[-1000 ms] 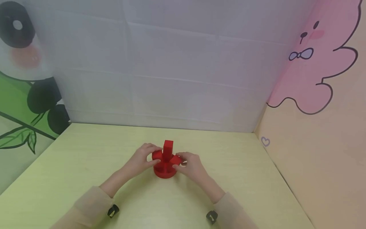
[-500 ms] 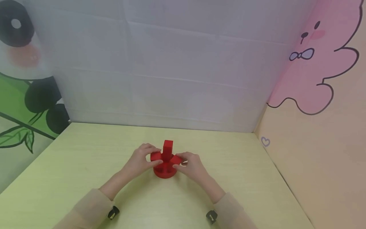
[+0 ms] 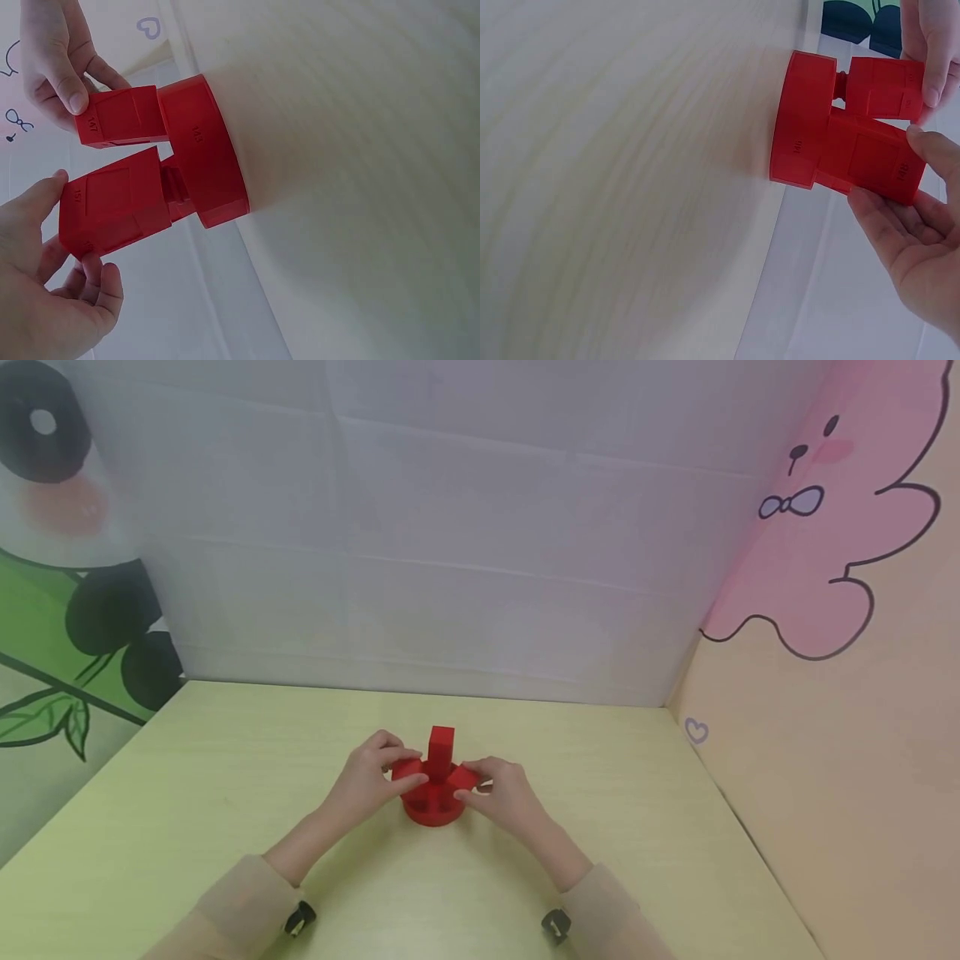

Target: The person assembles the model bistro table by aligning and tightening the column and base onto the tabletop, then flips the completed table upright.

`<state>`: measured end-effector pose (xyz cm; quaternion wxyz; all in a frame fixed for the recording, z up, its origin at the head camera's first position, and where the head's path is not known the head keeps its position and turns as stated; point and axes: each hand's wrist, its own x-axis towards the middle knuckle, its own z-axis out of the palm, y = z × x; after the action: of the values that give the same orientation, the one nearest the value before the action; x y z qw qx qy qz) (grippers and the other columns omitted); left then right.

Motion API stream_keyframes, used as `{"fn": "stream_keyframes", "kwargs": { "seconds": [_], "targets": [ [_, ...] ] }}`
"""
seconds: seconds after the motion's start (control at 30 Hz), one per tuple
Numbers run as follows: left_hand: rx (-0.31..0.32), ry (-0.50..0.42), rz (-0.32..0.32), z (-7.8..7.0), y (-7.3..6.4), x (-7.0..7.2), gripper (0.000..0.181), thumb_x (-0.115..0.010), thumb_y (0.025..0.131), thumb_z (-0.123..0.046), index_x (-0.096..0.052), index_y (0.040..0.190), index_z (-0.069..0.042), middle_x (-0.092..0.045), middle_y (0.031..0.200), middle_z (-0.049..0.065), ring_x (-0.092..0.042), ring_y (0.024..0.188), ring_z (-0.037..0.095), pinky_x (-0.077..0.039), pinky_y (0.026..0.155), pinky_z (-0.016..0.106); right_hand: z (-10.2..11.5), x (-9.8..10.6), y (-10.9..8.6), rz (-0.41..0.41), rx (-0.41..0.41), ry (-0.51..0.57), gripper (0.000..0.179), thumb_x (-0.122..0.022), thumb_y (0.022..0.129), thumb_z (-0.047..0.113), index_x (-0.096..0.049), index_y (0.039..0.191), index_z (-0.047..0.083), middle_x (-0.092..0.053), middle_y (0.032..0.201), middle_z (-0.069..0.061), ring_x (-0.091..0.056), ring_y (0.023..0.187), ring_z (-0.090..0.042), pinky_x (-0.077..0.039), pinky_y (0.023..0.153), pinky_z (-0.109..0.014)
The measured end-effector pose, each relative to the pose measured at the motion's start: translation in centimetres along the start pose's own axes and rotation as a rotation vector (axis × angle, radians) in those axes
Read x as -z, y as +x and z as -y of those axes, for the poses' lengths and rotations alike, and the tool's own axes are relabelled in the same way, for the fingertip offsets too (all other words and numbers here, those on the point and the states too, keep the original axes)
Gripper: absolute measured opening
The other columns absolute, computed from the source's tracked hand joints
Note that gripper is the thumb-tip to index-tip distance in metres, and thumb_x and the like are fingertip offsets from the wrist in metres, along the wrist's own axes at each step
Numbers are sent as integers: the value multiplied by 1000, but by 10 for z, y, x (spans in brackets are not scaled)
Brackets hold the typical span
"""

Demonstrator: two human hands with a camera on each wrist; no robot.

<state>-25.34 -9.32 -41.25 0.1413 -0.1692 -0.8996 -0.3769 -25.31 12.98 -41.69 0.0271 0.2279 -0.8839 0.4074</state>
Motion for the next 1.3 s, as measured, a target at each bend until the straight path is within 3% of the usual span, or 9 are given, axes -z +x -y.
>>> {"fn": "stream_keyframes", "kwargs": {
  "seconds": [0.2,0.37,0.67,0.8,1.03,1.17,1.3],
  "targets": [
    [-66,-9,15,4,1,5,36,-74,72,-24,-65,104,-12,-51,98,-2,-51,83,12,-50,66,24,1,0,1,-1,13,8,39,-72,75,18,-62,110,5,-64,96,-2,-62,82,-14,-52,66,-19],
    [-110,-24,26,11,3,9,39,-74,72,-22,-62,108,-11,-52,101,-3,-53,83,10,-50,69,22,1,0,2,-3,17,16,37,-72,74,16,-62,109,5,-64,97,-2,-62,81,-13,-52,66,-19],
    [-242,-32,104,19,7,13,36,-68,76,-7,-59,110,-14,-56,109,-4,-55,97,10,-49,80,26,2,3,1,2,11,26,38,-72,74,17,-62,109,4,-64,97,-3,-62,82,-16,-52,67,-20],
    [-267,-34,135,21,10,13,39,-67,76,-3,-58,113,-13,-57,110,-4,-54,101,11,-48,84,29,2,3,0,3,5,23,39,-72,74,18,-62,109,5,-64,98,-3,-62,82,-14,-52,67,-20],
    [-226,-41,158,18,11,14,36,-65,80,-10,-56,114,-12,-55,112,-4,-51,106,13,-45,89,32,-3,1,2,9,7,-2,40,-72,74,20,-62,110,7,-64,98,-1,-61,82,-12,-52,66,-19],
    [-139,-22,86,13,10,11,40,-67,79,-26,-55,116,-13,-53,114,-1,-51,106,17,-46,88,35,-4,1,3,13,6,8,40,-72,74,20,-62,110,7,-64,98,-1,-61,83,-12,-52,67,-19],
    [-1,-6,2,8,10,5,47,-69,75,-36,-54,113,-13,-53,108,0,-53,95,18,-48,75,30,-4,0,2,7,18,19,41,-72,74,20,-61,110,5,-64,98,-3,-62,83,-15,-52,67,-20]
  ]
}}
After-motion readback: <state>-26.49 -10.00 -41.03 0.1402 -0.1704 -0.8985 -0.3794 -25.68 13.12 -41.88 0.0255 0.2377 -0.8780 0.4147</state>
